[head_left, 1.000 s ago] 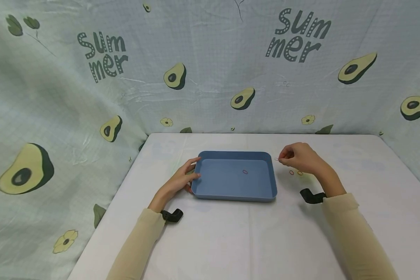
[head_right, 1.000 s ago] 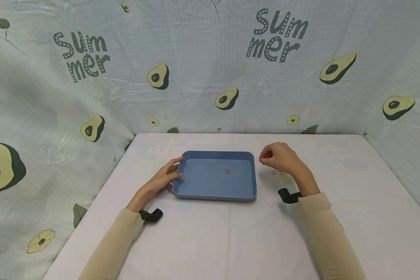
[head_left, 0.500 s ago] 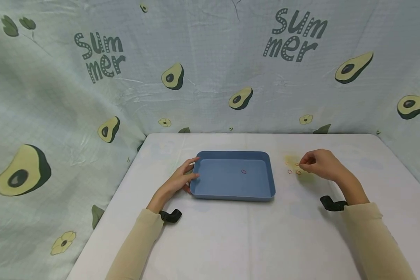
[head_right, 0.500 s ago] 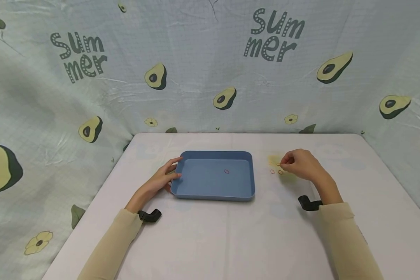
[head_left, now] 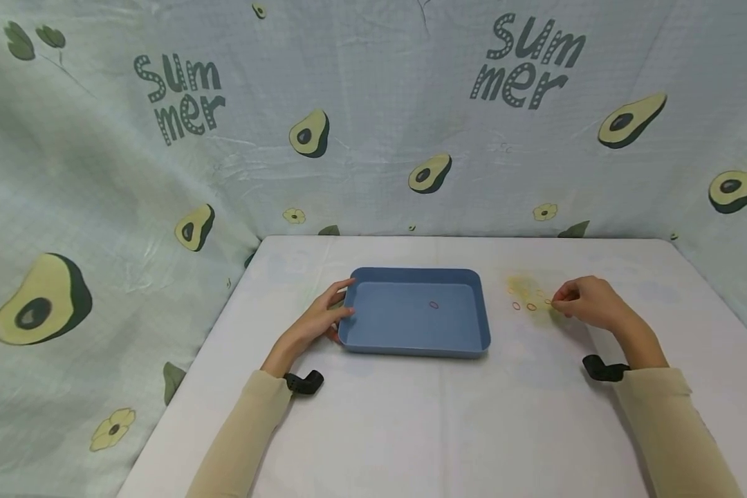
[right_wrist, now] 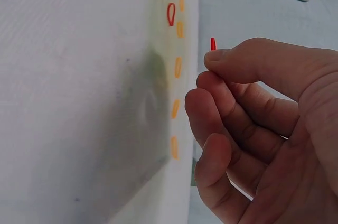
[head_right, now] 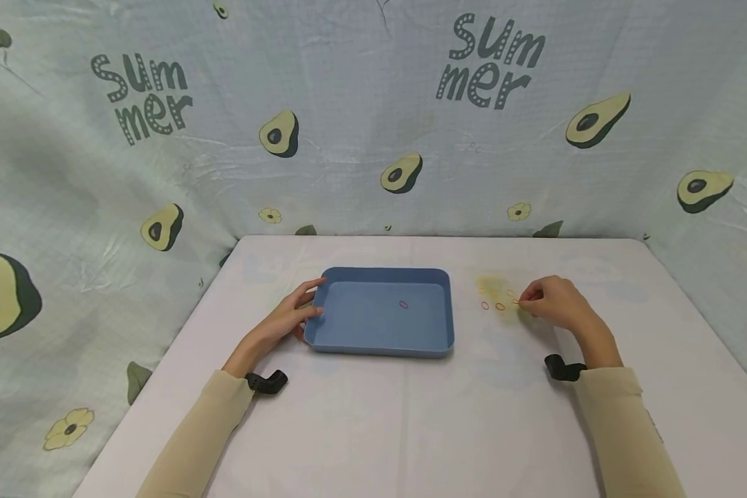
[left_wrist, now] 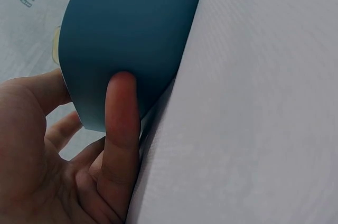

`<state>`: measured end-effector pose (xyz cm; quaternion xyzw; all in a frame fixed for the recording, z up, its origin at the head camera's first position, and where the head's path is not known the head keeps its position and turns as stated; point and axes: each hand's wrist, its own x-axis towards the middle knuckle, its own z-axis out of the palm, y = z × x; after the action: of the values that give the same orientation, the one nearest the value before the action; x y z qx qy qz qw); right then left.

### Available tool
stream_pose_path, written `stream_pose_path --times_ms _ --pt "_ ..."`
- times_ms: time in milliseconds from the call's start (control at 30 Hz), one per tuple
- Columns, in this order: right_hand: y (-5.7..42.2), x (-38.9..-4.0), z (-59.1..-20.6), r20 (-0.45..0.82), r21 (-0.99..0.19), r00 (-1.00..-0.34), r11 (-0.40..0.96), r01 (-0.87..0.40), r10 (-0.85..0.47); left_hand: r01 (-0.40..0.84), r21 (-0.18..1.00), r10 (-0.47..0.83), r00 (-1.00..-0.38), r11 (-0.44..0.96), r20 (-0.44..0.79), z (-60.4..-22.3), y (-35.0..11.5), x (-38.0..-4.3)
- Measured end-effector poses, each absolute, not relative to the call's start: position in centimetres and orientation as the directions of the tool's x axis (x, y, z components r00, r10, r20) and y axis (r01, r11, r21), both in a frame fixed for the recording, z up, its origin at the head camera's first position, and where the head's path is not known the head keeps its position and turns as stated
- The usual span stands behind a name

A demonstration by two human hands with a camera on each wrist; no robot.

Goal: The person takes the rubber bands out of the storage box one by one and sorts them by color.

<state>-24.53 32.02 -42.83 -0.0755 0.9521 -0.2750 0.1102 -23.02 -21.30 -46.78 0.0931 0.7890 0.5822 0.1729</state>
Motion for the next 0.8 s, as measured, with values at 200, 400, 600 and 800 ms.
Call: stream_pose_path --times_ms 200,400,600,800 --pt "32.3 -24.7 -43.7 -0.173 -0.551 -0.962 0.831 -0.083 -0.211 -0.058 0.949 0.343 -0.924 0.31 -0.168 -46.5 -21.3 -22.9" --pt "32.4 -24.6 -44.1 -0.176 -0.542 -0.961 0.836 -0.086 -0.213 -0.059 0.949 0.343 -0.924 0.311 -0.17 -46.6 -21.2 -22.8" --pt "32.6 -24.7 -44.6 -0.188 -0.546 -0.963 0.836 -0.061 -0.194 -0.071 0.948 0.339 -0.923 0.31 -0.18 -46.7 -21.1 -22.9" --pt "32.6 -24.9 -44.7 -0.2 -0.544 -0.963 0.838 -0.042 -0.179 -0.071 0.946 0.335 -0.925 0.315 -0.181 -46.6 -21.1 -22.9"
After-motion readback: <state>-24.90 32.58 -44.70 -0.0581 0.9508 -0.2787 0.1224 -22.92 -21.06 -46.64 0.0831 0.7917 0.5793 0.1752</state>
